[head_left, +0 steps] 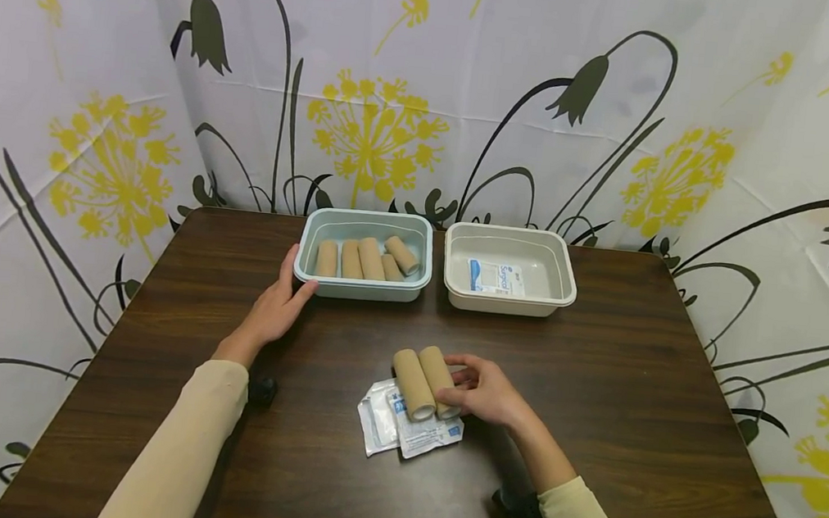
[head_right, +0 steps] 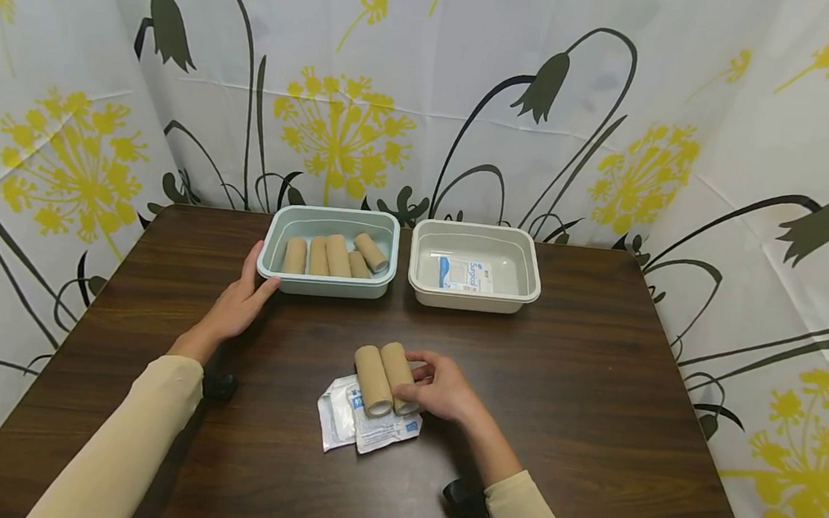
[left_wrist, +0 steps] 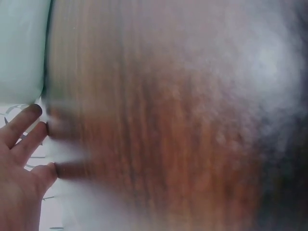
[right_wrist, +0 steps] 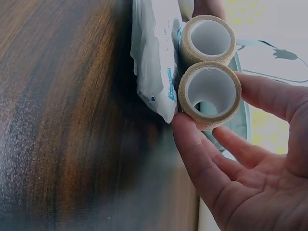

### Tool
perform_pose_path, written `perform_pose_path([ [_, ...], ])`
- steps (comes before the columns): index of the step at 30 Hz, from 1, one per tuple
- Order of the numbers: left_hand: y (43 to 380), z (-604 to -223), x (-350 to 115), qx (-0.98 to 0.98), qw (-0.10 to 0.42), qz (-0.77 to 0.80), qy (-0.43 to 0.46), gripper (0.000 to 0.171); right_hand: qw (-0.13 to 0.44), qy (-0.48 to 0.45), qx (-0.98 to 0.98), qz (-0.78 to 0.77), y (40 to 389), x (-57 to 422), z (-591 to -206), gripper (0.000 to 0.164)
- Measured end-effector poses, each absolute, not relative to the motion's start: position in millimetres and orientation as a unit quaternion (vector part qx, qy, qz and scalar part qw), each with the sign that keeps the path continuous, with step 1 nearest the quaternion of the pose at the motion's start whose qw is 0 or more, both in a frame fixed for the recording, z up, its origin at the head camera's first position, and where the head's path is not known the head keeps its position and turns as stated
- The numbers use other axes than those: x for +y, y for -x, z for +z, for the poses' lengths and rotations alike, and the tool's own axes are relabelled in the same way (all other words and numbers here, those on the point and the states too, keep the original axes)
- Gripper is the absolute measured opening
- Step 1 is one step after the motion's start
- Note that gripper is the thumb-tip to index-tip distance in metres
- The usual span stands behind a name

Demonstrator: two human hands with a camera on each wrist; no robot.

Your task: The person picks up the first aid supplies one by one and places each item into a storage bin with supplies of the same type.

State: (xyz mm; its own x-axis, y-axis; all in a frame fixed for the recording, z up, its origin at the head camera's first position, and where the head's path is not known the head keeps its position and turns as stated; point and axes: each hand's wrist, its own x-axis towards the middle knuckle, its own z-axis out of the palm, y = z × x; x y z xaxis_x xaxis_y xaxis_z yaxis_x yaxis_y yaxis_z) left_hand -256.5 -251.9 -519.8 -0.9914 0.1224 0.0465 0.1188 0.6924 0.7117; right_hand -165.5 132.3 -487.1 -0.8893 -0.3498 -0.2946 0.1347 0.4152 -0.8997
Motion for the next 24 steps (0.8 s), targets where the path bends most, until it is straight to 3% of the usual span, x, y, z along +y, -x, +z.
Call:
perform_pose_path([
  [24,258,-515,-250,0.913,-0.018,0.401,-0.066,0.078,0.206,0.069,0.818,-0.533,161,140,-477,0.057],
])
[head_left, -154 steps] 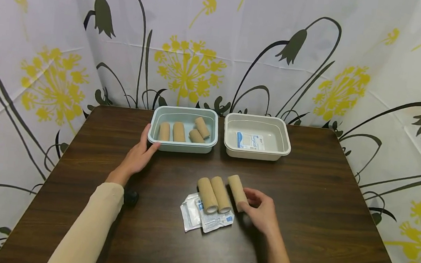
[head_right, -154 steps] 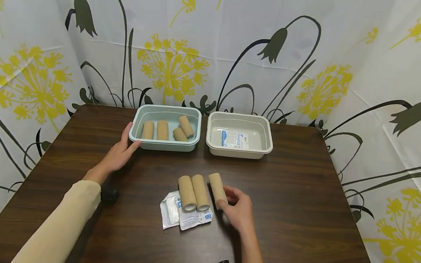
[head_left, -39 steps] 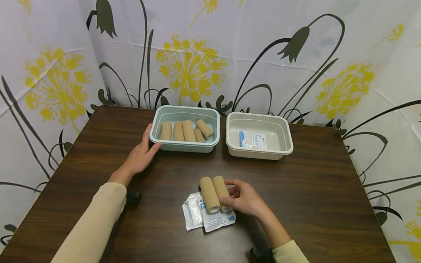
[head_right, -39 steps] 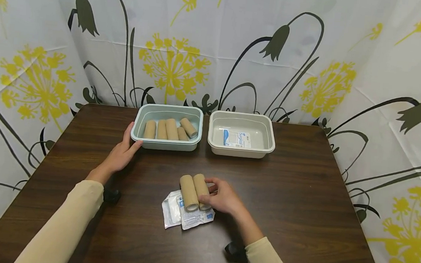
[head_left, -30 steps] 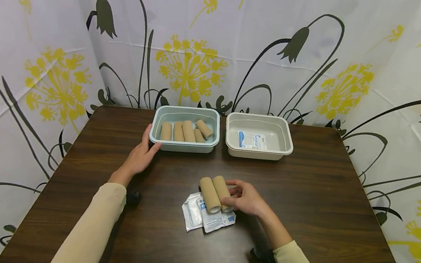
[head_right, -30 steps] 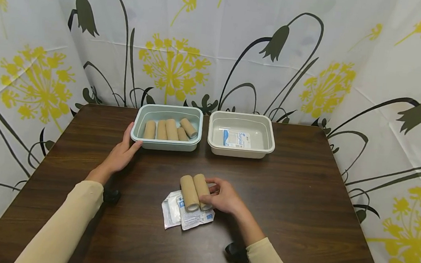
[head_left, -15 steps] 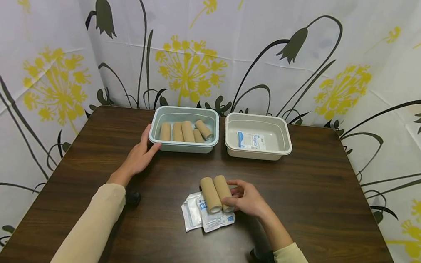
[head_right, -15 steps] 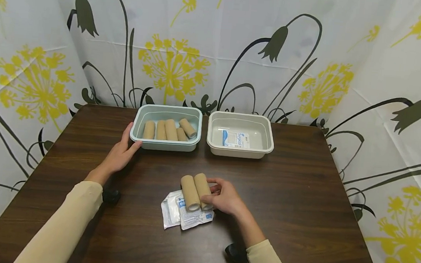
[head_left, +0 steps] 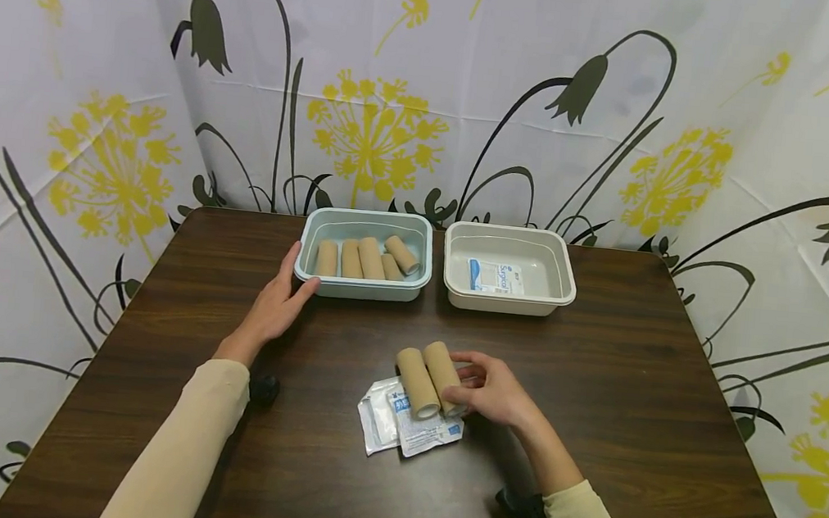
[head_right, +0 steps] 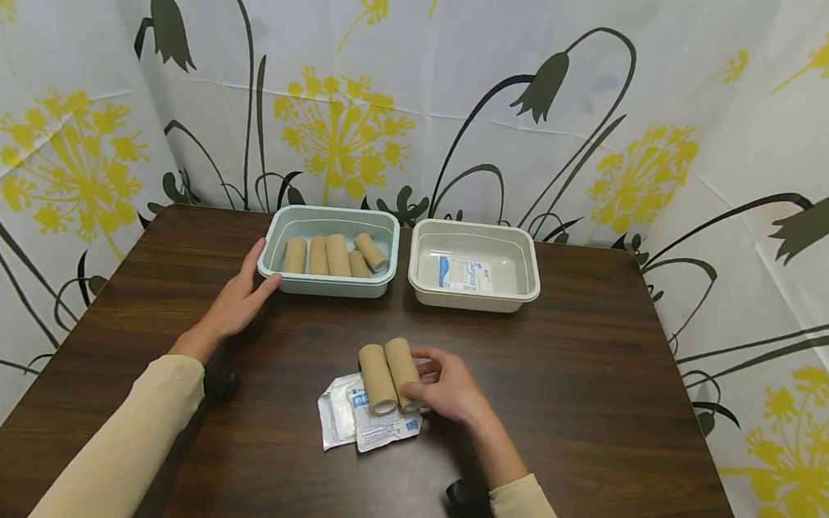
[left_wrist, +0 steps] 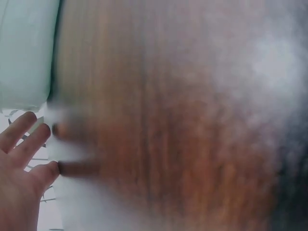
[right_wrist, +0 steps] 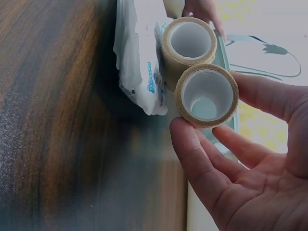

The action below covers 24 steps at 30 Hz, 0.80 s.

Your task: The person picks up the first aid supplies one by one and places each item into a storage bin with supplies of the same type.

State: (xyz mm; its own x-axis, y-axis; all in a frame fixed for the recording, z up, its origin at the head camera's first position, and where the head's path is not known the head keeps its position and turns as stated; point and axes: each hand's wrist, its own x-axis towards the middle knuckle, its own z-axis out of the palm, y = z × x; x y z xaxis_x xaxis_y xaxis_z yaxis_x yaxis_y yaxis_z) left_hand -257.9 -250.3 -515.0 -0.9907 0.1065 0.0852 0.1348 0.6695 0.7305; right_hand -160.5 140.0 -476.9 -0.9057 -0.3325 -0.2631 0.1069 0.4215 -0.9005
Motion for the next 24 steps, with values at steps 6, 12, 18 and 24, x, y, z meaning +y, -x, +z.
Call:
perform_pose_path([
  [6,259,-517,-250,-0.914,0.021,-0.401,0.063,0.078,0.202,0.062,0.817,-0.537,162,141,-473,0.057],
  [12,259,-516,-249,-0.914,0.013,-0.400,0.058,0.076,0.200,0.074,0.815,-0.538,166,140,-468,0.057],
  [18,260,-517,-247,-0.917,0.003,-0.397,0.049,0.077,0.194,0.102,0.804,-0.552,175,133,-459,0.058],
  [24,259,-517,-248,-0.917,0.008,-0.396,0.050,0.077,0.190,0.109,0.793,-0.568,190,118,-451,0.058],
])
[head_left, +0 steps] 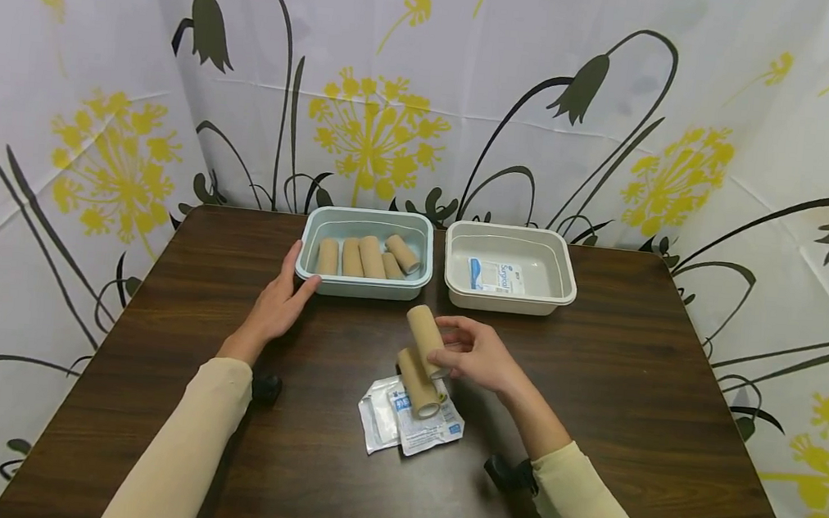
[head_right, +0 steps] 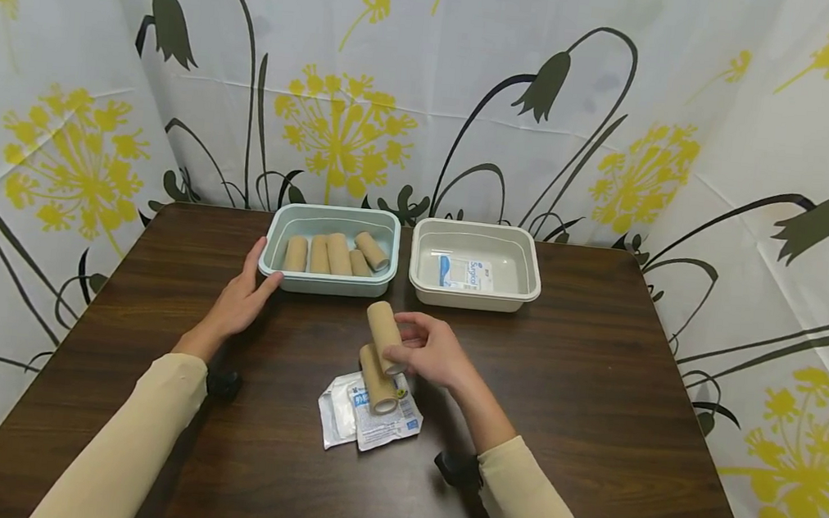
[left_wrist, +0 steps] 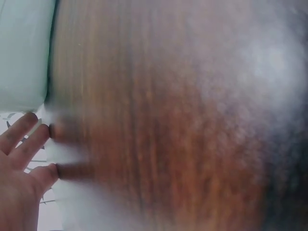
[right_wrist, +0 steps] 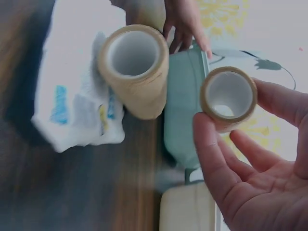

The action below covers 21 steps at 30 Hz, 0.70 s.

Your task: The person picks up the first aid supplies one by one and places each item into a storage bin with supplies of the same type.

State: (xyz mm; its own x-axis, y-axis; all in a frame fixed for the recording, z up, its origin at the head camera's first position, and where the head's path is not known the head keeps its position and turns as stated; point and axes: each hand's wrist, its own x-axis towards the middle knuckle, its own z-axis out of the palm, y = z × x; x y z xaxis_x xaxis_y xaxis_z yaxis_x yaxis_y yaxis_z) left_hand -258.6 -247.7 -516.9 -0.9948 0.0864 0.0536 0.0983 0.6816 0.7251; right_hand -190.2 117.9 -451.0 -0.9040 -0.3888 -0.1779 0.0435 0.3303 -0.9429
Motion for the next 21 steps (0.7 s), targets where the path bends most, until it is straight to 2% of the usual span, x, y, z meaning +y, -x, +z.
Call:
perform_pose_path([
  [12,259,-518,-250,-0.917,0.021,-0.396,0.052,0.077,0.199,0.060,0.708,-0.675,232,61,-439,0.054],
  [21,259,-522,-248,-0.915,0.035,-0.397,0.058,0.075,0.188,0.042,0.720,-0.667,274,22,-426,0.054],
])
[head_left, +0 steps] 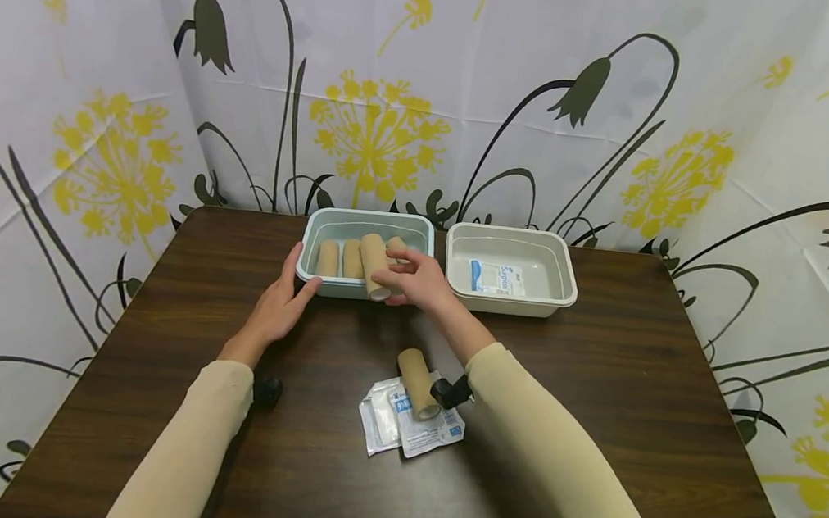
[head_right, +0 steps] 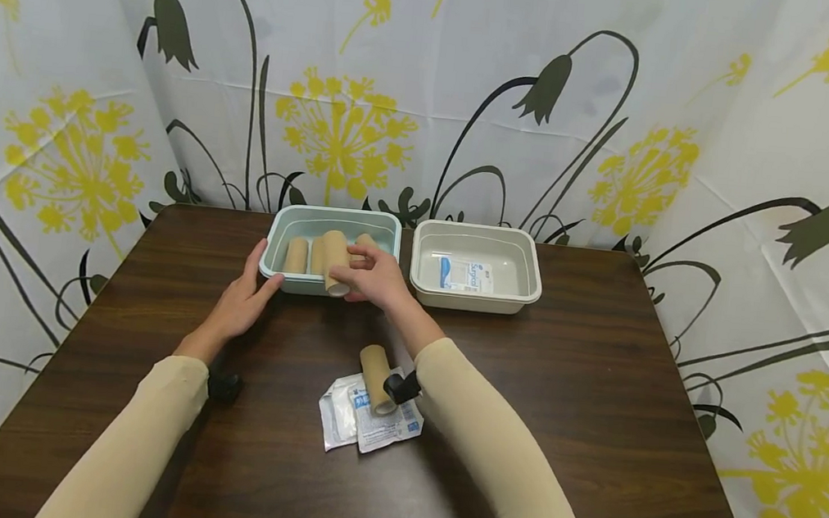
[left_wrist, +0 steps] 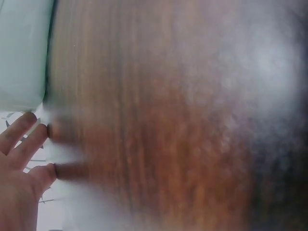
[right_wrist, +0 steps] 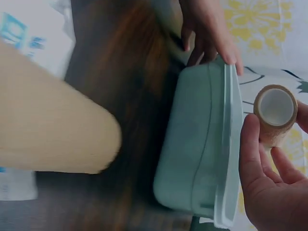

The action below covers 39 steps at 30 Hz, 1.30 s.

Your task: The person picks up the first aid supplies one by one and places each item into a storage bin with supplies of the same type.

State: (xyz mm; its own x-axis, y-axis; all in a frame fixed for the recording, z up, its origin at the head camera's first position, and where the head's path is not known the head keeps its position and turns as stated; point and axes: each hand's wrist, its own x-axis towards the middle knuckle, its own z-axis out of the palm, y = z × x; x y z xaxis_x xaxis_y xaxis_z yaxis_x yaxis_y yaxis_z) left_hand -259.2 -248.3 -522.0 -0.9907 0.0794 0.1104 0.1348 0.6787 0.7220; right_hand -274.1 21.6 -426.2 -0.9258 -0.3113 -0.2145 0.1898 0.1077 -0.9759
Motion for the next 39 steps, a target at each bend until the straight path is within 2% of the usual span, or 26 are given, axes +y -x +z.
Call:
perform_pose_path([
  [6,259,-521,-248,-0.917,0.033,-0.394,0.056,0.075,0.211,-0.018,0.645,-0.734,296,3,-421,0.055],
  [14,259,-523,-247,-0.916,0.029,-0.396,0.058,0.076,0.179,-0.055,0.642,-0.743,309,-5,-430,0.058],
  [28,257,-523,-248,-0.914,0.030,-0.400,0.052,0.075,0.180,-0.016,0.654,-0.735,306,1,-436,0.050],
  [34,257,-524,-249,-0.913,0.030,-0.402,0.055,0.074,0.182,0.005,0.672,-0.718,291,22,-436,0.046],
  [39,258,-523,-249,-0.914,0.028,-0.402,0.055,0.075,0.191,0.057,0.704,-0.682,274,45,-432,0.039],
])
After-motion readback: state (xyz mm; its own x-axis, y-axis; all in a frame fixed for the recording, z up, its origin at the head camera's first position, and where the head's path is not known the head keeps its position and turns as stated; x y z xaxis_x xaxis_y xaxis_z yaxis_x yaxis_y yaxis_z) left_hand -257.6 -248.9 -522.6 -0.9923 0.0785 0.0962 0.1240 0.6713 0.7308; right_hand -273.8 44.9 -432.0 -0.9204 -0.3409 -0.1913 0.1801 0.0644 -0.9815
